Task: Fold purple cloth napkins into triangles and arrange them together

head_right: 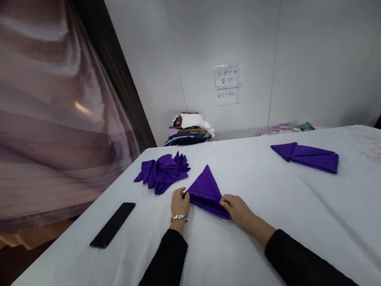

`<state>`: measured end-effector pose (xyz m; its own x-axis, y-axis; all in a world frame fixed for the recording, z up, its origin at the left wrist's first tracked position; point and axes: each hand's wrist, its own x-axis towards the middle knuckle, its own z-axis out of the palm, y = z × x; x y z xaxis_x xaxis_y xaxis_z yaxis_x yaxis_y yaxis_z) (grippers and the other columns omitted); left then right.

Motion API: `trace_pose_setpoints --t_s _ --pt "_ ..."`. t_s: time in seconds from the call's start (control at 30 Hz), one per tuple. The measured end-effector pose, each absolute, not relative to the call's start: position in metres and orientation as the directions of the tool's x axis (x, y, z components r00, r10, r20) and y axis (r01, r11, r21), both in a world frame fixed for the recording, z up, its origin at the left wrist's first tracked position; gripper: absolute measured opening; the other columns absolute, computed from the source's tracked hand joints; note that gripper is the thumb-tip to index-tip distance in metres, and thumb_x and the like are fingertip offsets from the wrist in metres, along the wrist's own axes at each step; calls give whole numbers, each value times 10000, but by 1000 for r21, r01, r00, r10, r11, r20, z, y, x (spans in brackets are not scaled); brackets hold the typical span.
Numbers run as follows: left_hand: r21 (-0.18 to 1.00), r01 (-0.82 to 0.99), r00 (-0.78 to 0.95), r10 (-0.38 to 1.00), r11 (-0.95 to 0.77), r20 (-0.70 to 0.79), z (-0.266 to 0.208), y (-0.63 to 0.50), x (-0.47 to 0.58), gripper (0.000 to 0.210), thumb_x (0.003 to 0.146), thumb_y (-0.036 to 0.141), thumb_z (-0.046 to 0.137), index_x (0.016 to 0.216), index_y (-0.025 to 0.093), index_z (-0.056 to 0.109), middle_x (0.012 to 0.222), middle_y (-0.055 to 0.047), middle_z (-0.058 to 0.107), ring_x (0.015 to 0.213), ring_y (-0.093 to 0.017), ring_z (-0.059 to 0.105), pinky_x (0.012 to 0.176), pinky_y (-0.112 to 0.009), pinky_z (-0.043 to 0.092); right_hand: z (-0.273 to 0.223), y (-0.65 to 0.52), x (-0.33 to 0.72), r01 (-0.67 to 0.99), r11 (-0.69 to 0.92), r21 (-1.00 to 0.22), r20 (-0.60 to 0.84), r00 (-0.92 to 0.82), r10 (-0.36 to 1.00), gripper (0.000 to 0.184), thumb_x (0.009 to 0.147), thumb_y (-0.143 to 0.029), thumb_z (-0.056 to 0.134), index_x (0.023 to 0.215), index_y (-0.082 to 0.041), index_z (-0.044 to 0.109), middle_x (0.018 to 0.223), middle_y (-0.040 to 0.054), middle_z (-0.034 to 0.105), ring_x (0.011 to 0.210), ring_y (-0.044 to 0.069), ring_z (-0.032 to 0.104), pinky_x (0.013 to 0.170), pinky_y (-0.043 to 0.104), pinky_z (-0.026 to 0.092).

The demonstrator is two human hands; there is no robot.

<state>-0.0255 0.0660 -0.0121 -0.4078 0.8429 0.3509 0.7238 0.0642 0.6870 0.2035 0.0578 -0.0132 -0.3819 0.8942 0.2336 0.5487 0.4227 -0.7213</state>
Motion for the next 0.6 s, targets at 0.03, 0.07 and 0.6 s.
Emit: trace_pose_setpoints --t_s 0.03,0.07,0.6 --pt "659 749 -377 858 61 349 -11 66 -24 240 754 179 493 978 146 573 1020 -85 573 939 -176 541 856 -294 419 -12 56 205 557 415 -720 223 -381 897 244 854 -326 397 693 -212 540 624 -28 561 600 143 507 573 249 380" --pt "630 774 -344 874 57 343 -11 66 -23 233 741 171 506 959 149 584 1005 -84 582 958 -189 530 870 -305 406 -11 54 206 573 415 -707 211 -389 897 247 858 -337 396 697 -214 537 618 -29 557 594 141 504 571 250 372" --pt "367 923 -209 950 113 232 -3 63 -16 237 734 226 529 949 190 621 1066 -67 589 1004 -231 491 818 -332 366 -4 54 198 739 439 -511 137 -434 891 139 823 -253 450 751 -213 561 754 8 603 690 153 530 621 255 345"
